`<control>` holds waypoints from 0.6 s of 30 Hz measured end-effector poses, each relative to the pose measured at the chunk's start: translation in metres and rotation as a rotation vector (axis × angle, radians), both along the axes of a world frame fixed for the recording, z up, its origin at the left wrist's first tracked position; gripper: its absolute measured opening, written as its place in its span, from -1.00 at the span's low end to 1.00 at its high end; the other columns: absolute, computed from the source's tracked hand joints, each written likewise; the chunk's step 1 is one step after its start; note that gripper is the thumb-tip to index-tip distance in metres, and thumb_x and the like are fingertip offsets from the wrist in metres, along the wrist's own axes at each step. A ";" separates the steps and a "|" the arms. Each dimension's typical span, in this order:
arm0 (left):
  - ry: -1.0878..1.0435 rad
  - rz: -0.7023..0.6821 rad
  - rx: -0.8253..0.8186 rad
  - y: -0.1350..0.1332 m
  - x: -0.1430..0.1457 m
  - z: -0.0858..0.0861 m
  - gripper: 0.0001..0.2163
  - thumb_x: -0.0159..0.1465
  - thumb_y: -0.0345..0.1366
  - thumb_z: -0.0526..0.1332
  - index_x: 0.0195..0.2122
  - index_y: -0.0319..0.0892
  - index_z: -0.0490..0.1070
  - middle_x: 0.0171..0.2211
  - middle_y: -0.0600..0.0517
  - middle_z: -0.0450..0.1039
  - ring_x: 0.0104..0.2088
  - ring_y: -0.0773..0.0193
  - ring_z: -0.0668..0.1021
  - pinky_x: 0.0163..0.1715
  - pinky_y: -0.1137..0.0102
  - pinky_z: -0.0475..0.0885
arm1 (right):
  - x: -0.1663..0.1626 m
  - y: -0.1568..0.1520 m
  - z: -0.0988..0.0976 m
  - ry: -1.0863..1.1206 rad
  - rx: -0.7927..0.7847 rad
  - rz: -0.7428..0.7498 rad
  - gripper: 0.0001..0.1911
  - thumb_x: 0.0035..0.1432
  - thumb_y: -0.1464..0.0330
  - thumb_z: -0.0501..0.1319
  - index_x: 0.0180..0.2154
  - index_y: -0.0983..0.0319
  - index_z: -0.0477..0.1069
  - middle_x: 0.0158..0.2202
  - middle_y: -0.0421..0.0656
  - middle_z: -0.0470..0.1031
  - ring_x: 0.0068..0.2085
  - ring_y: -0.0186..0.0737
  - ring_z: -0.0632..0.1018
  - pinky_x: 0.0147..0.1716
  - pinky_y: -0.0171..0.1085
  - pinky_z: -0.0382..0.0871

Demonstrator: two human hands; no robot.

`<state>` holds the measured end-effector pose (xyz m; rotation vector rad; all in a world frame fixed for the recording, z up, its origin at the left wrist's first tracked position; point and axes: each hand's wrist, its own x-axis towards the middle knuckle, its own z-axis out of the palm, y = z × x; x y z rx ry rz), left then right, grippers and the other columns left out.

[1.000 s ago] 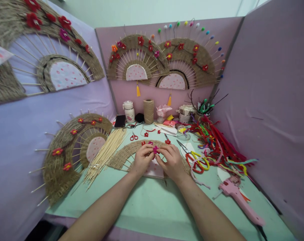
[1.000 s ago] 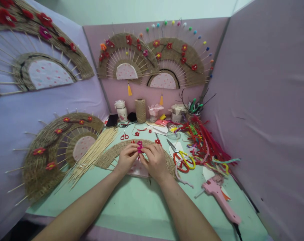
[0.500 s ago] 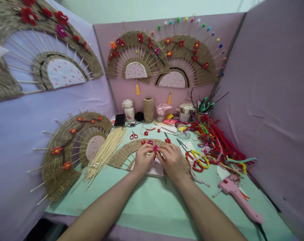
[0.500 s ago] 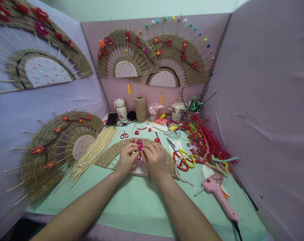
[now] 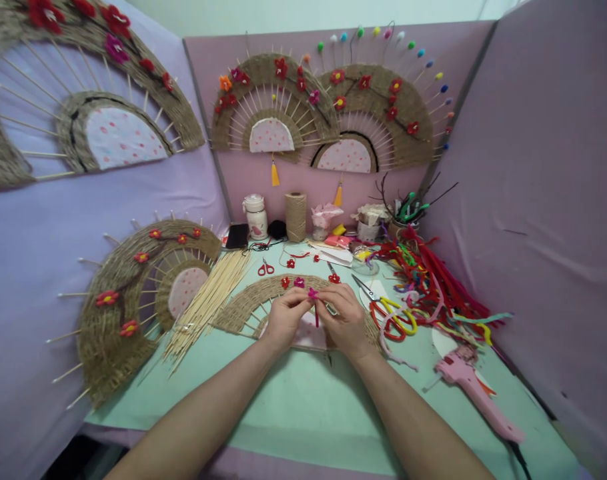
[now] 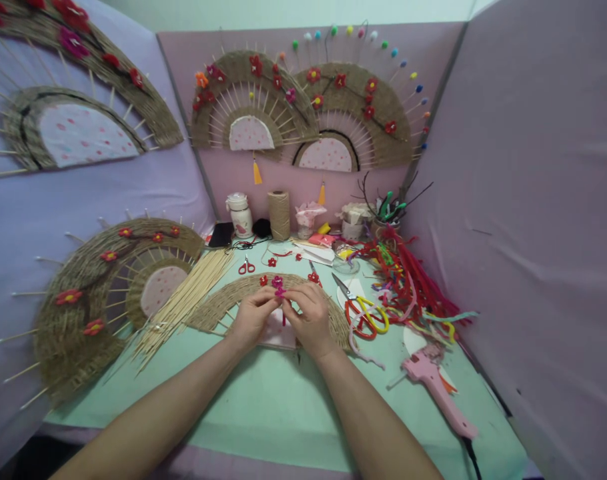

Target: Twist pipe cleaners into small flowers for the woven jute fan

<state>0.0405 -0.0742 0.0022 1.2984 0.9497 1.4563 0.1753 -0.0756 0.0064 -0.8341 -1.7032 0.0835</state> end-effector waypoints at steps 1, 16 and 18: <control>0.044 0.001 0.033 0.001 -0.002 0.000 -0.93 0.02 -0.33 0.29 -0.50 -0.20 0.53 -0.42 0.02 0.40 -0.32 0.30 0.43 -0.23 0.40 0.32 | 0.000 0.000 0.000 0.007 -0.007 0.020 -0.89 0.11 0.41 0.16 -0.34 0.14 0.46 -0.38 -0.14 0.50 -0.28 -0.18 0.47 -0.26 -0.13 0.36; -0.010 -0.007 0.016 0.015 -0.017 -0.002 -0.83 0.05 -0.22 0.30 -0.40 -0.21 0.53 -0.39 0.00 0.50 -0.33 0.26 0.47 -0.23 0.38 0.34 | -0.004 0.008 -0.008 0.081 -0.462 0.146 -0.86 0.05 0.32 0.21 -0.30 0.20 0.42 -0.34 -0.17 0.48 -0.29 -0.20 0.46 -0.27 -0.23 0.34; 0.005 -0.004 0.040 0.013 -0.017 0.000 -0.85 0.03 -0.25 0.32 -0.42 -0.21 0.53 -0.37 -0.01 0.50 -0.28 0.24 0.47 -0.19 0.37 0.34 | -0.005 0.007 -0.009 0.109 -0.503 0.192 -0.87 0.06 0.32 0.19 -0.32 0.21 0.44 -0.37 -0.17 0.49 -0.31 -0.22 0.46 -0.29 -0.25 0.34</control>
